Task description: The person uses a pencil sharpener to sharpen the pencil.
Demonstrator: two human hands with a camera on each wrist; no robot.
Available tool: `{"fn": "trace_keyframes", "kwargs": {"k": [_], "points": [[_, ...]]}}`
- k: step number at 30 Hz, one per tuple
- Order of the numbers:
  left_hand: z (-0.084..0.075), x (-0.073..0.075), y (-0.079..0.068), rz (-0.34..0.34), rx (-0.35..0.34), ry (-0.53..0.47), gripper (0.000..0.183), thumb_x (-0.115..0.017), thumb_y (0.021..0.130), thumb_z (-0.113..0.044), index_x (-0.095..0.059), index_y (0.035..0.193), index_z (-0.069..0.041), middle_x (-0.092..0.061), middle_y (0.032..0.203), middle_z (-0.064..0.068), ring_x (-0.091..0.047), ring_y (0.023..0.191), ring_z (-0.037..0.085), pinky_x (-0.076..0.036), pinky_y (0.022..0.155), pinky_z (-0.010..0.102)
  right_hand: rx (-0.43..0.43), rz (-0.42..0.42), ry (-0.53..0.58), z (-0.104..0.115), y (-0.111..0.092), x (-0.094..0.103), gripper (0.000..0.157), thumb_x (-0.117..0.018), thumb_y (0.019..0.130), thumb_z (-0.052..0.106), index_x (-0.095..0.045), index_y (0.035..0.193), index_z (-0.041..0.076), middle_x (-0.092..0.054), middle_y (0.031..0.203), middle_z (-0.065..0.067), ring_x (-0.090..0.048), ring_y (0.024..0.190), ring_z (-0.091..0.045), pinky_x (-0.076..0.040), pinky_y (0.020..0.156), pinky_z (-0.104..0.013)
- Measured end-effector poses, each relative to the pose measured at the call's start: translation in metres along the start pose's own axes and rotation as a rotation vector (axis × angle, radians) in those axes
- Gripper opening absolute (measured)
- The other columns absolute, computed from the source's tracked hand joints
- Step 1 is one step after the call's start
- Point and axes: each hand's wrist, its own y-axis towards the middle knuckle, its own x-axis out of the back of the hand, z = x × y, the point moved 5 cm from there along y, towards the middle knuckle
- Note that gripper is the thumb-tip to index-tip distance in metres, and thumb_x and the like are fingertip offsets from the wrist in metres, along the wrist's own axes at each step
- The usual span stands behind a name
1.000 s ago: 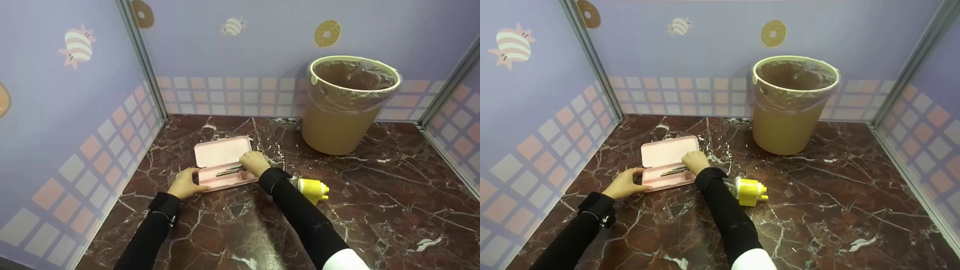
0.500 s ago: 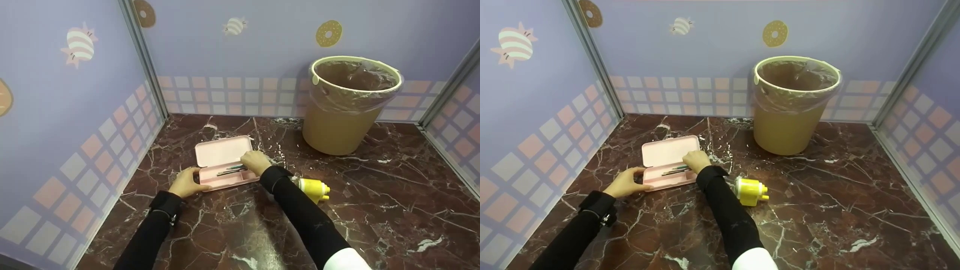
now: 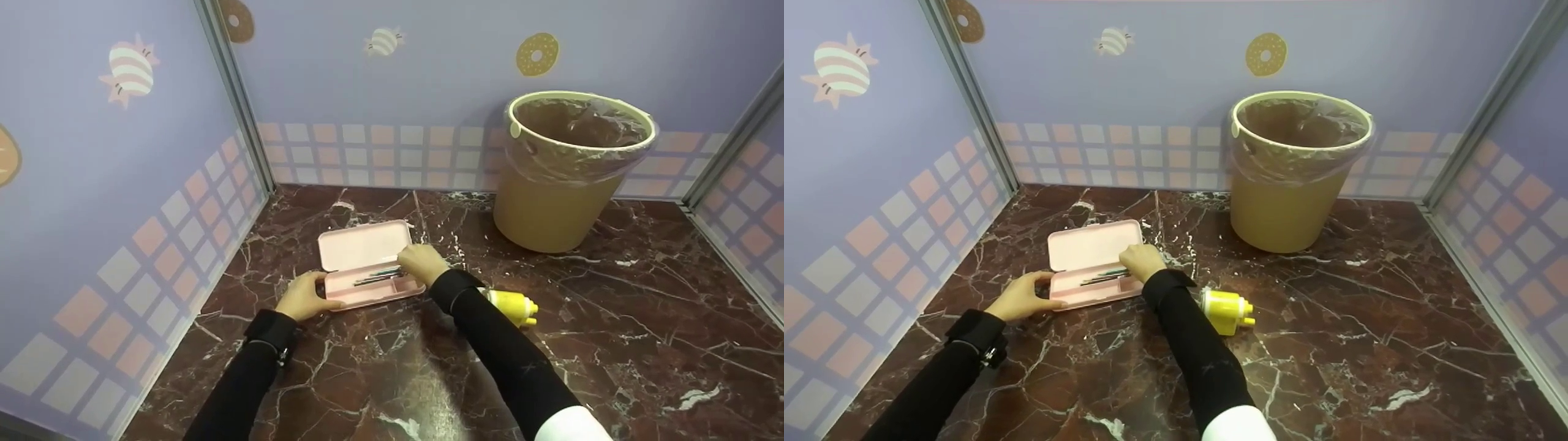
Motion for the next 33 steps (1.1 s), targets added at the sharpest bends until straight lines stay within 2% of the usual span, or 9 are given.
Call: {"fn": "trace_keyframes", "kwargs": {"k": [3,6,13,17,20,25,29,33], "points": [[0.001,0.001,0.000,0.004,-0.004,-0.002,0.070,-0.090,0.076,-0.028,-0.062,0.128,0.009,-0.067,0.128,0.028,-0.061,0.124,0.045,-0.046,0.110,0.055,-0.003,-0.047,0.046,-0.005,-0.005,0.008,0.011,-0.069,0.082,0.001,-0.070,0.072,0.004,-0.075,0.077,-0.013,-0.073,0.073,-0.033,-0.060,0.066,-0.045],[0.001,0.001,-0.001,0.006,-0.004,-0.012,0.071,-0.090,0.076,-0.028,-0.061,0.129,0.010,-0.066,0.129,0.029,-0.061,0.124,0.045,-0.046,0.110,0.056,-0.020,-0.047,0.107,-0.011,-0.011,0.021,0.010,-0.073,0.083,0.003,-0.071,0.074,0.003,-0.076,0.078,-0.013,-0.073,0.075,-0.034,-0.060,0.069,-0.047],[0.002,0.000,-0.003,0.039,0.021,0.005,0.076,-0.087,0.079,-0.031,-0.056,0.134,0.011,-0.061,0.136,0.031,-0.055,0.131,0.049,-0.042,0.114,0.058,-0.088,0.086,0.260,-0.024,-0.029,0.054,0.012,-0.075,0.090,0.014,-0.080,0.093,0.004,-0.080,0.091,-0.012,-0.075,0.082,-0.033,-0.061,0.078,-0.048],[0.001,0.000,-0.003,0.044,0.016,0.007,0.076,-0.087,0.079,-0.031,-0.057,0.134,0.011,-0.061,0.136,0.032,-0.055,0.131,0.049,-0.042,0.114,0.058,-0.103,0.116,0.284,-0.029,-0.045,0.075,0.014,-0.076,0.090,0.019,-0.080,0.089,0.005,-0.080,0.087,-0.010,-0.074,0.077,-0.030,-0.061,0.076,-0.047],[0.001,0.001,-0.003,0.041,0.017,0.004,0.075,-0.088,0.079,-0.031,-0.057,0.133,0.010,-0.062,0.135,0.031,-0.056,0.130,0.048,-0.043,0.114,0.058,-0.107,0.123,0.301,-0.033,-0.059,0.090,0.017,-0.076,0.091,0.022,-0.079,0.087,0.005,-0.079,0.084,-0.010,-0.072,0.072,-0.027,-0.061,0.073,-0.045],[0.000,0.002,-0.003,0.052,0.025,-0.011,0.076,-0.088,0.079,-0.031,-0.056,0.134,0.011,-0.061,0.135,0.032,-0.056,0.130,0.048,-0.043,0.113,0.058,-0.108,0.098,0.339,-0.043,-0.092,0.111,0.019,-0.076,0.091,0.024,-0.080,0.096,0.007,-0.081,0.093,-0.010,-0.076,0.075,-0.025,-0.063,0.077,-0.042],[0.001,0.001,-0.001,0.057,0.029,-0.012,0.077,-0.088,0.079,-0.032,-0.056,0.134,0.011,-0.061,0.136,0.032,-0.055,0.131,0.049,-0.042,0.114,0.058,-0.126,0.081,0.362,-0.059,-0.123,0.116,0.021,-0.077,0.091,0.021,-0.079,0.103,0.005,-0.081,0.098,-0.012,-0.077,0.082,-0.027,-0.063,0.081,-0.044],[0.001,-0.001,0.000,0.056,0.022,-0.013,0.075,-0.088,0.078,-0.031,-0.057,0.132,0.011,-0.062,0.135,0.032,-0.057,0.129,0.049,-0.043,0.113,0.058,-0.150,0.074,0.361,-0.076,-0.154,0.115,0.030,-0.078,0.089,0.022,-0.077,0.111,0.001,-0.080,0.103,-0.016,-0.077,0.085,-0.029,-0.062,0.083,-0.047]]}}
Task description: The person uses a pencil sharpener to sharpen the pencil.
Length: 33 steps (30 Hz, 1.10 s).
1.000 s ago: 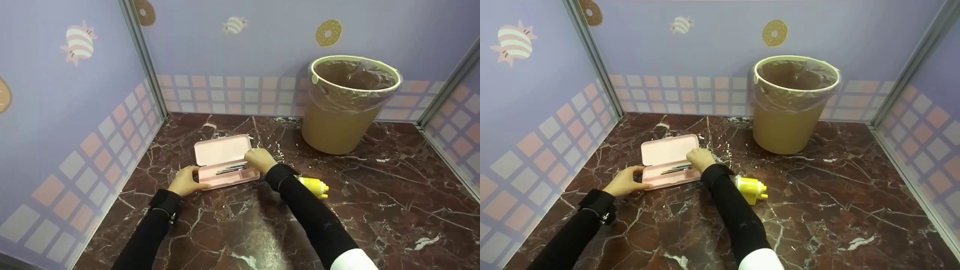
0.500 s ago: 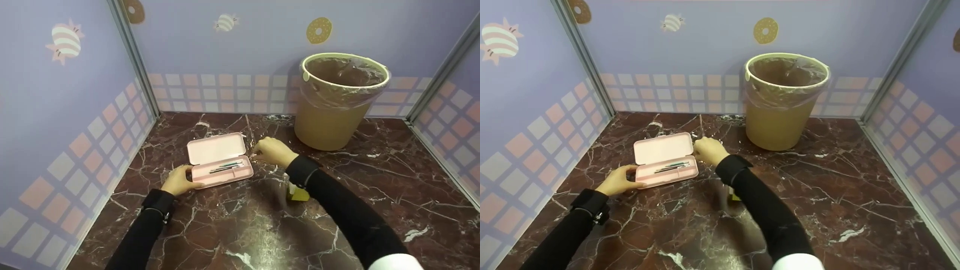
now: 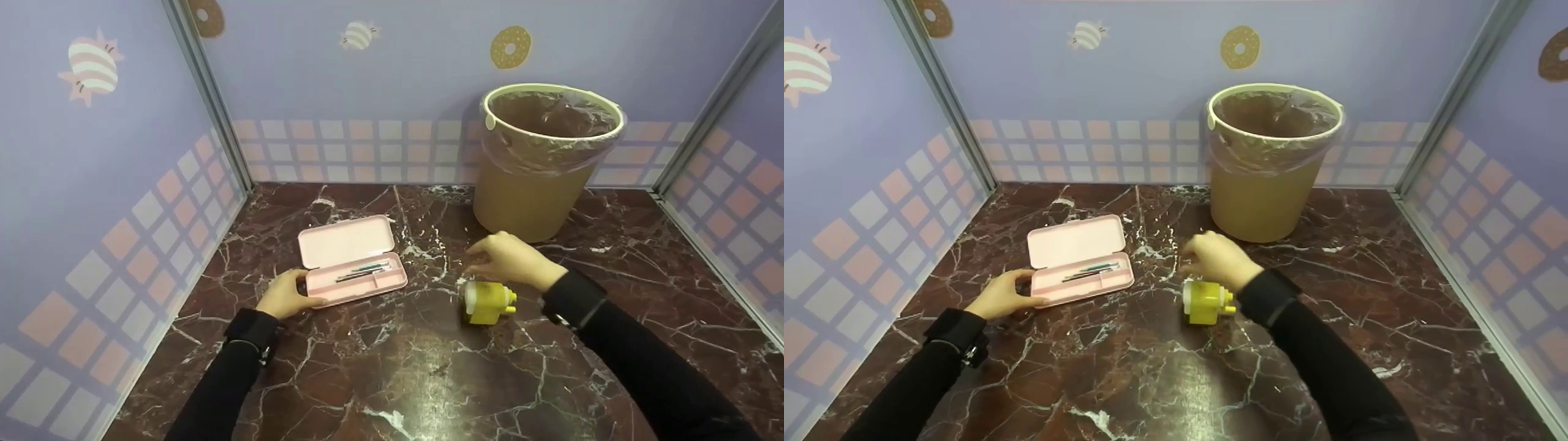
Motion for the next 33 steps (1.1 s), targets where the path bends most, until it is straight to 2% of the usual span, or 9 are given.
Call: {"fn": "trace_keyframes", "kwargs": {"k": [4,9,12,19,23,26,29,33], "points": [[-0.001,0.001,-0.001,0.002,0.000,0.008,0.074,-0.088,0.079,-0.030,-0.058,0.133,0.011,-0.063,0.134,0.031,-0.057,0.128,0.048,-0.044,0.112,0.058,0.011,-0.010,-0.001,-0.016,-0.023,0.000,0.037,-0.080,0.087,0.026,-0.076,0.113,-0.001,-0.080,0.103,-0.017,-0.075,0.077,-0.027,-0.061,0.079,-0.047],[-0.003,0.001,-0.002,0.007,-0.011,0.015,0.073,-0.087,0.080,-0.030,-0.057,0.133,0.010,-0.063,0.133,0.031,-0.058,0.128,0.048,-0.044,0.111,0.058,-0.007,0.019,0.054,-0.030,-0.044,-0.009,0.049,-0.084,0.083,0.032,-0.074,0.117,-0.002,-0.080,0.102,-0.018,-0.068,0.062,-0.012,-0.060,0.070,-0.035],[-0.004,0.001,-0.001,0.006,-0.016,0.012,0.072,-0.087,0.079,-0.029,-0.058,0.132,0.010,-0.064,0.132,0.031,-0.058,0.127,0.048,-0.045,0.110,0.058,-0.004,0.039,0.085,-0.035,-0.051,-0.017,0.054,-0.085,0.082,0.033,-0.073,0.120,-0.003,-0.080,0.103,-0.017,-0.072,0.069,-0.010,-0.062,0.072,-0.032],[-0.005,0.001,-0.002,0.001,-0.008,0.040,0.075,-0.087,0.079,-0.031,-0.057,0.134,0.010,-0.062,0.134,0.031,-0.057,0.128,0.049,-0.044,0.111,0.059,0.003,0.049,0.118,-0.039,-0.058,-0.030,0.054,-0.086,0.081,0.029,-0.072,0.122,-0.002,-0.080,0.106,-0.015,-0.075,0.083,-0.019,-0.062,0.077,-0.041],[-0.005,0.001,-0.004,0.000,-0.002,0.057,0.077,-0.087,0.079,-0.032,-0.056,0.135,0.011,-0.060,0.135,0.032,-0.055,0.130,0.050,-0.043,0.113,0.059,-0.001,0.035,0.148,-0.041,-0.058,-0.034,0.049,-0.087,0.080,0.027,-0.074,0.120,0.001,-0.080,0.105,-0.013,-0.075,0.085,-0.018,-0.062,0.078,-0.043],[-0.006,0.001,-0.005,0.001,0.006,0.082,0.080,-0.086,0.081,-0.034,-0.052,0.138,0.012,-0.057,0.139,0.034,-0.052,0.133,0.051,-0.041,0.114,0.060,-0.003,0.024,0.168,-0.041,-0.059,-0.035,0.046,-0.087,0.080,0.026,-0.075,0.118,0.002,-0.080,0.104,-0.012,-0.074,0.085,-0.016,-0.062,0.076,-0.040],[-0.010,0.001,-0.007,-0.003,0.011,0.103,0.084,-0.085,0.082,-0.035,-0.048,0.141,0.012,-0.053,0.142,0.035,-0.049,0.135,0.052,-0.039,0.115,0.061,-0.008,0.011,0.182,-0.042,-0.059,-0.036,0.044,-0.087,0.080,0.026,-0.076,0.115,0.003,-0.081,0.101,-0.010,-0.072,0.080,-0.013,-0.059,0.071,-0.030],[-0.025,0.002,-0.011,-0.049,-0.029,0.130,0.088,-0.085,0.081,-0.031,-0.044,0.146,0.010,-0.052,0.144,0.033,-0.051,0.134,0.051,-0.041,0.114,0.062,-0.013,-0.001,0.196,-0.043,-0.060,-0.038,0.041,-0.087,0.081,0.028,-0.076,0.113,0.004,-0.080,0.096,-0.007,-0.068,0.074,-0.008,-0.053,0.065,-0.019]]}}
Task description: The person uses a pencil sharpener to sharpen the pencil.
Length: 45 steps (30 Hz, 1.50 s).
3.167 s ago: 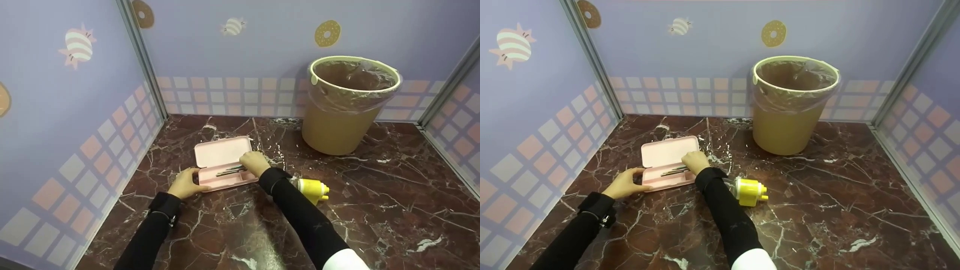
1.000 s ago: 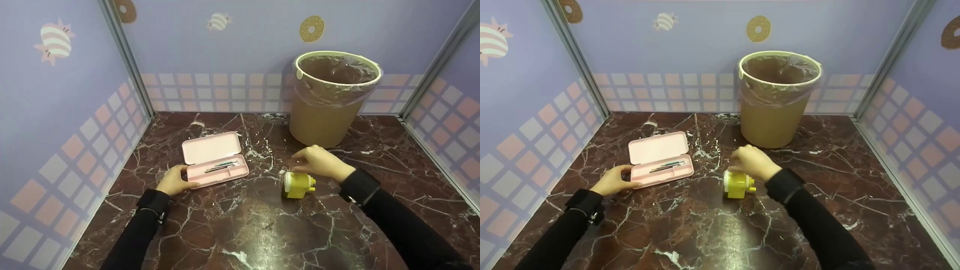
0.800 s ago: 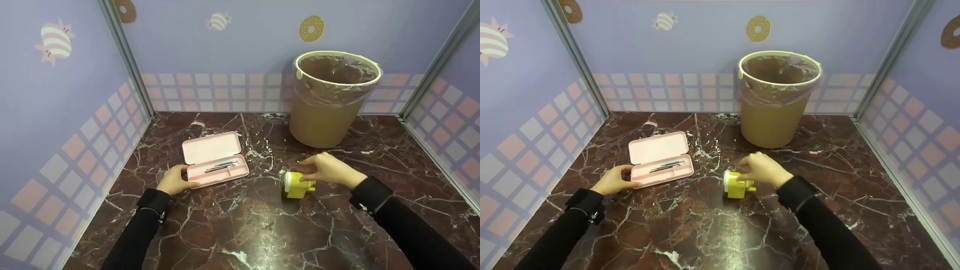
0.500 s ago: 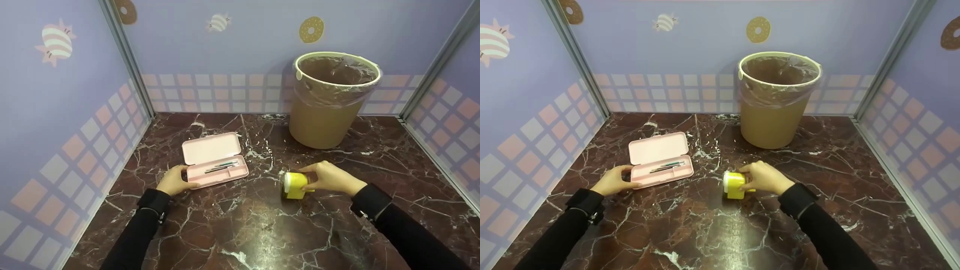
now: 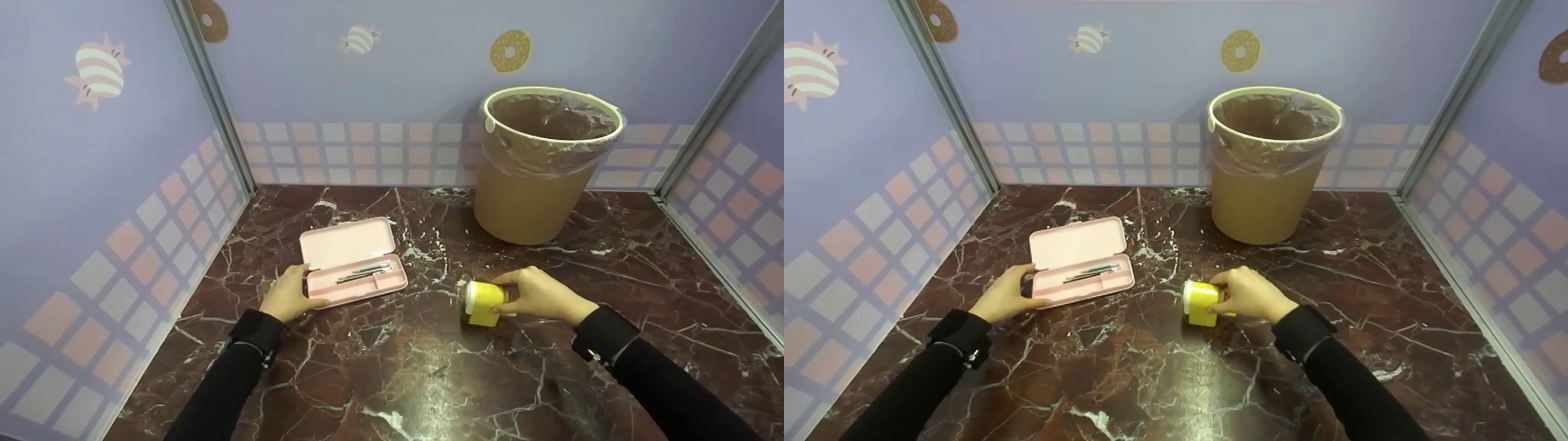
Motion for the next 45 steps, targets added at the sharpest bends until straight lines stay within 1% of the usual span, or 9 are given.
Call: {"fn": "trace_keyframes", "kwargs": {"k": [4,7,13,15,18,23,30,36,45], "points": [[-0.031,0.000,-0.002,-0.078,-0.099,0.009,0.086,-0.088,0.078,-0.026,-0.047,0.146,0.007,-0.055,0.143,0.029,-0.056,0.131,0.047,-0.044,0.113,0.058,-0.001,-0.032,0.008,-0.001,-0.004,-0.001,0.038,-0.086,0.081,0.028,-0.077,0.110,0.004,-0.080,0.092,-0.005,-0.063,0.068,-0.005,-0.051,0.061,-0.018],[-0.062,-0.006,-0.004,-0.093,-0.177,-0.002,0.086,-0.089,0.076,-0.025,-0.049,0.145,0.005,-0.058,0.143,0.026,-0.058,0.131,0.043,-0.044,0.115,0.055,-0.013,-0.072,0.012,0.000,-0.007,-0.002,0.037,-0.086,0.081,0.028,-0.077,0.107,0.004,-0.080,0.090,-0.005,-0.064,0.068,-0.006,-0.050,0.061,-0.017],[-0.118,-0.032,-0.009,-0.012,-0.308,-0.021,0.091,-0.089,0.076,-0.029,-0.044,0.151,-0.001,-0.054,0.149,0.024,-0.055,0.136,0.039,-0.043,0.118,0.054,-0.085,-0.165,0.087,0.006,-0.008,0.000,0.034,-0.086,0.082,0.029,-0.077,0.105,0.005,-0.080,0.090,-0.005,-0.072,0.073,-0.011,-0.055,0.065,-0.017],[-0.133,-0.041,-0.011,0.009,-0.330,-0.020,0.092,-0.088,0.077,-0.033,-0.043,0.152,-0.001,-0.052,0.151,0.025,-0.054,0.138,0.039,-0.042,0.118,0.054,-0.117,-0.201,0.134,0.010,-0.008,0.002,0.033,-0.085,0.083,0.028,-0.077,0.105,0.005,-0.081,0.091,-0.007,-0.074,0.074,-0.011,-0.056,0.066,-0.017],[-0.152,-0.055,-0.013,0.034,-0.321,-0.029,0.095,-0.086,0.078,-0.040,-0.041,0.153,-0.003,-0.051,0.153,0.022,-0.053,0.140,0.037,-0.041,0.119,0.052,-0.172,-0.256,0.190,0.015,-0.008,0.006,0.035,-0.085,0.084,0.028,-0.077,0.107,0.003,-0.081,0.093,-0.011,-0.076,0.076,-0.011,-0.057,0.066,-0.017],[-0.178,-0.076,-0.014,0.030,-0.309,-0.071,0.098,-0.085,0.078,-0.047,-0.041,0.154,-0.004,-0.052,0.153,0.019,-0.056,0.138,0.035,-0.045,0.117,0.049,-0.245,-0.327,0.233,0.025,-0.008,0.010,0.038,-0.085,0.083,0.031,-0.077,0.107,0.002,-0.081,0.094,-0.014,-0.077,0.078,-0.015,-0.056,0.064,-0.017],[-0.202,-0.095,-0.010,-0.050,-0.290,-0.146,0.092,-0.087,0.075,-0.049,-0.051,0.147,-0.005,-0.061,0.145,0.016,-0.062,0.132,0.032,-0.050,0.112,0.046,-0.297,-0.379,0.245,0.035,-0.007,0.011,0.036,-0.086,0.082,0.034,-0.079,0.102,0.006,-0.081,0.090,-0.011,-0.074,0.072,-0.012,-0.053,0.058,-0.019],[-0.209,-0.101,-0.007,-0.120,-0.284,-0.188,0.081,-0.088,0.075,-0.045,-0.058,0.140,-0.007,-0.072,0.130,0.012,-0.072,0.115,0.028,-0.057,0.101,0.041,-0.335,-0.385,0.250,0.036,-0.007,0.009,0.040,-0.084,0.084,0.034,-0.078,0.105,0.001,-0.080,0.095,-0.017,-0.078,0.078,-0.019,-0.055,0.062,-0.018],[-0.208,-0.105,-0.004,-0.104,-0.275,-0.253,0.068,-0.089,0.076,-0.035,-0.063,0.131,-0.008,-0.076,0.121,0.011,-0.074,0.107,0.030,-0.059,0.095,0.040,-0.365,-0.393,0.239,0.035,-0.007,0.008,0.045,-0.083,0.085,0.039,-0.077,0.106,0.000,-0.080,0.094,-0.017,-0.076,0.073,-0.016,-0.054,0.057,-0.020]]}}
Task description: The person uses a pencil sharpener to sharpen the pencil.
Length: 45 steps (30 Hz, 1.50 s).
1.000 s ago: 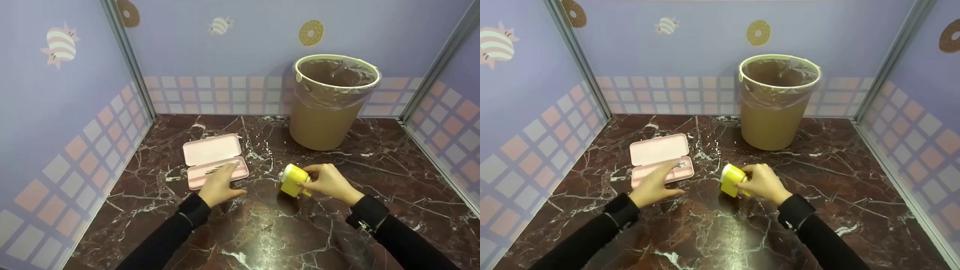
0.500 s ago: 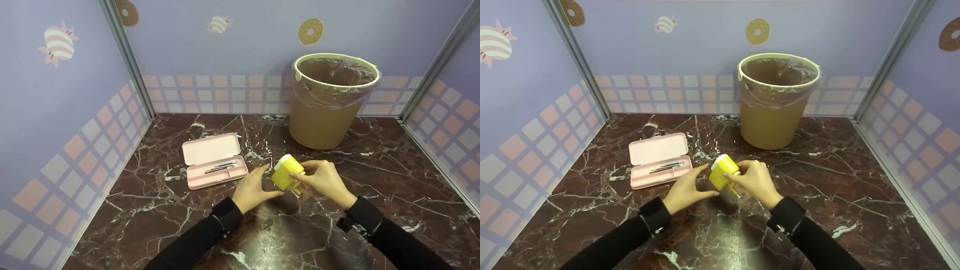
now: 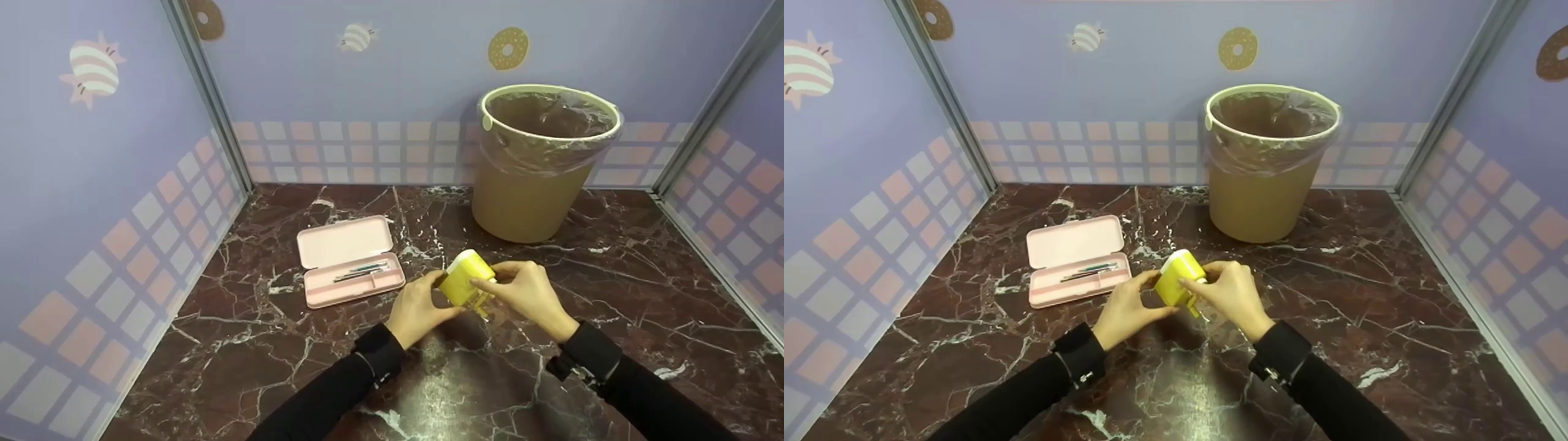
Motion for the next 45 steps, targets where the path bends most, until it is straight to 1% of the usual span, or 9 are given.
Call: {"fn": "trace_keyframes", "kwargs": {"k": [3,7,11,15,18,21,28,38,45], "points": [[0.002,0.001,0.002,0.015,-0.003,-0.054,0.065,-0.090,0.075,-0.031,-0.064,0.130,-0.007,-0.077,0.119,0.011,-0.074,0.105,0.030,-0.058,0.095,0.040,0.002,0.006,0.008,0.001,0.000,0.001,0.044,-0.083,0.085,0.038,-0.077,0.106,0.000,-0.080,0.094,-0.017,-0.077,0.074,-0.017,-0.054,0.059,-0.019],[0.008,0.004,0.005,0.057,-0.005,-0.196,0.064,-0.090,0.075,-0.024,-0.064,0.130,-0.005,-0.076,0.120,0.013,-0.074,0.106,0.029,-0.058,0.098,0.044,0.020,0.052,0.047,0.003,0.001,0.002,0.044,-0.083,0.085,0.038,-0.077,0.110,0.002,-0.081,0.097,-0.016,-0.078,0.080,-0.018,-0.057,0.064,-0.020],[0.014,0.006,0.009,0.129,-0.009,-0.354,0.065,-0.090,0.074,-0.017,-0.063,0.131,0.002,-0.073,0.125,0.019,-0.074,0.111,0.031,-0.057,0.102,0.048,0.081,0.165,0.066,0.007,-0.001,0.007,0.056,-0.084,0.083,0.039,-0.070,0.127,0.005,-0.078,0.115,-0.013,-0.077,0.098,-0.022,-0.062,0.084,-0.031],[0.019,0.006,0.011,0.222,0.001,-0.447,0.066,-0.090,0.074,-0.014,-0.062,0.132,0.005,-0.070,0.129,0.023,-0.072,0.115,0.034,-0.057,0.103,0.045,0.172,0.313,0.020,0.011,-0.005,0.015,0.083,-0.087,0.080,0.039,-0.053,0.148,0.007,-0.065,0.142,-0.012,-0.067,0.126,-0.029,-0.053,0.108,-0.049],[0.022,0.006,0.011,0.287,0.011,-0.480,0.066,-0.090,0.075,-0.013,-0.062,0.133,0.003,-0.070,0.131,0.021,-0.072,0.118,0.032,-0.057,0.103,0.041,0.226,0.404,0.000,0.013,-0.006,0.018,0.094,-0.088,0.079,0.036,-0.041,0.155,0.005,-0.053,0.155,-0.013,-0.057,0.139,-0.033,-0.045,0.115,-0.054],[0.022,0.006,0.010,0.349,0.010,-0.512,0.066,-0.090,0.075,-0.011,-0.062,0.134,0.001,-0.070,0.131,0.020,-0.071,0.119,0.032,-0.056,0.104,0.043,0.263,0.457,0.008,0.015,-0.004,0.018,0.096,-0.087,0.080,0.031,-0.037,0.156,0.002,-0.050,0.157,-0.015,-0.054,0.141,-0.036,-0.044,0.115,-0.056],[0.022,0.000,0.007,0.455,0.020,-0.595,0.066,-0.087,0.077,-0.008,-0.059,0.136,0.004,-0.069,0.131,0.023,-0.070,0.119,0.032,-0.051,0.109,0.055,0.281,0.488,-0.009,0.018,-0.001,0.014,0.093,-0.088,0.078,0.037,-0.043,0.153,0.005,-0.060,0.148,-0.009,-0.060,0.135,-0.029,-0.048,0.113,-0.052],[0.026,-0.003,0.005,0.492,0.023,-0.574,0.067,-0.086,0.080,-0.011,-0.057,0.139,0.004,-0.068,0.133,0.023,-0.070,0.120,0.032,-0.055,0.107,0.046,0.323,0.475,-0.044,0.020,0.000,0.010,0.088,-0.091,0.073,0.031,-0.051,0.147,0.002,-0.065,0.140,-0.008,-0.065,0.127,-0.025,-0.052,0.109,-0.046],[0.027,-0.002,0.007,0.480,-0.025,-0.574,0.068,-0.082,0.085,-0.010,-0.052,0.145,0.002,-0.065,0.138,0.022,-0.067,0.125,0.033,-0.053,0.109,0.045,0.254,0.409,-0.025,0.016,0.002,0.008,0.083,-0.089,0.075,0.032,-0.053,0.145,0.006,-0.070,0.132,-0.005,-0.068,0.119,-0.022,-0.055,0.104,-0.047]]}}
